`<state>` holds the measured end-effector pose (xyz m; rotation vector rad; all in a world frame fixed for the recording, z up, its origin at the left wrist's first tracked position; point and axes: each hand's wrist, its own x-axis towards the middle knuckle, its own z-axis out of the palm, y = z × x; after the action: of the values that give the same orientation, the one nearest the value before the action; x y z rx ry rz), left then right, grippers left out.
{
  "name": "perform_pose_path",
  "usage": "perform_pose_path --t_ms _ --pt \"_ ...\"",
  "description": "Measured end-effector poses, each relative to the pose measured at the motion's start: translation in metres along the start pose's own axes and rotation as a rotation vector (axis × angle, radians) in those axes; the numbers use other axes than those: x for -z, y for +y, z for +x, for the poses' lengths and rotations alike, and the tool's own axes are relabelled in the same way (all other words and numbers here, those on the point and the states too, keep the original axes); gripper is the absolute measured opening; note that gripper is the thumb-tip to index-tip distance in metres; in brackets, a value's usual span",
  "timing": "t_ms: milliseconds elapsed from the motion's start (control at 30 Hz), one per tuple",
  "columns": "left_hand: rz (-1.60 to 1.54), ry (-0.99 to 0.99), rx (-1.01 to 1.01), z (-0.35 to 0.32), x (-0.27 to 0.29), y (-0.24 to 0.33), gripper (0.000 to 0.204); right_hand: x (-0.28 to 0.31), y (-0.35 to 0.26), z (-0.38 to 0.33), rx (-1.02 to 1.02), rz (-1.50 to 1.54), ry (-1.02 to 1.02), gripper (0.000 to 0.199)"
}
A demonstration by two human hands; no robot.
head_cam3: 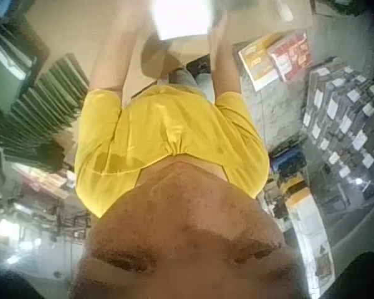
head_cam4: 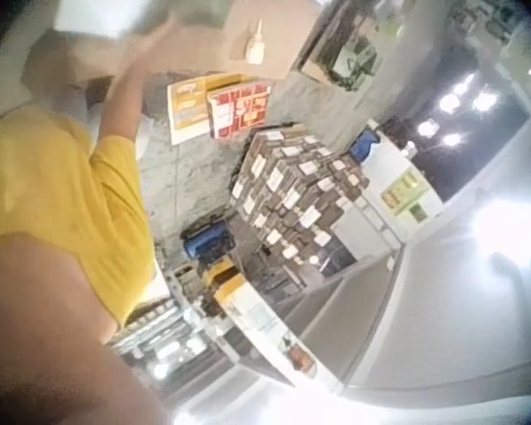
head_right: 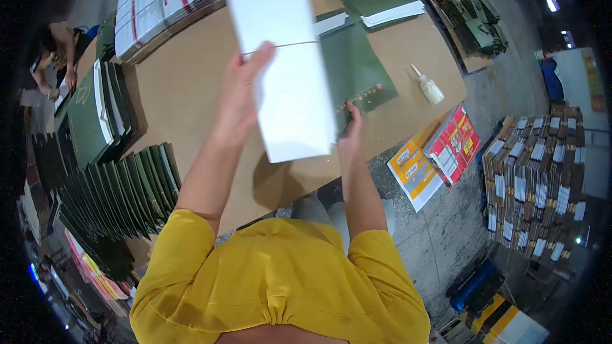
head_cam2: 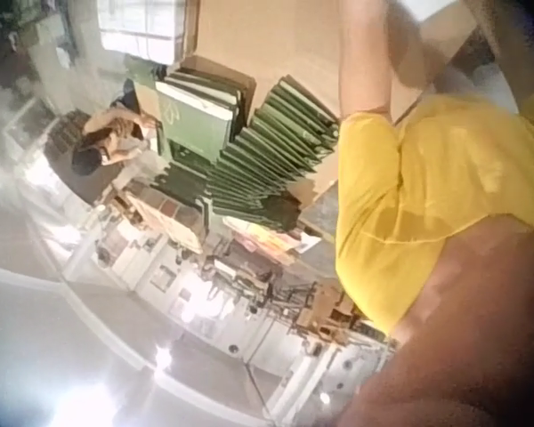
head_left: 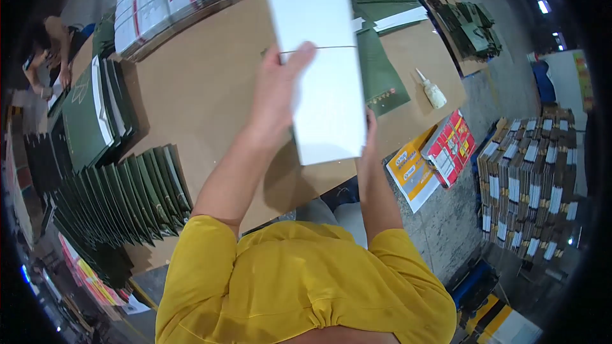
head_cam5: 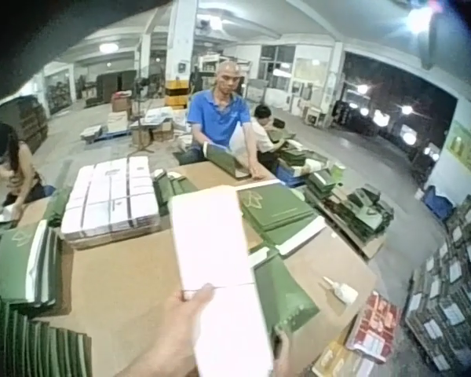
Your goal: Folding and applying adhesive to green paper bags at a workspace.
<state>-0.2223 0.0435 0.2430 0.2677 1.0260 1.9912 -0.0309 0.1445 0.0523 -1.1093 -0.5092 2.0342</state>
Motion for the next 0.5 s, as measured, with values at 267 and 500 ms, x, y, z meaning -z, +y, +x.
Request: perform_pose_path --t_ms 267,500 --pt "0.844 0.298 -0.007 0.071 0.043 -0.139 0.043 -0.023 0.014 -0.006 0.036 0.031 -0.041 0.038" --pt "1.208 0.154 -0.171 0.068 0.039 -0.154 0.051 -0.021 0.021 -0.003 0.21 0.055 -0.118 0.044"
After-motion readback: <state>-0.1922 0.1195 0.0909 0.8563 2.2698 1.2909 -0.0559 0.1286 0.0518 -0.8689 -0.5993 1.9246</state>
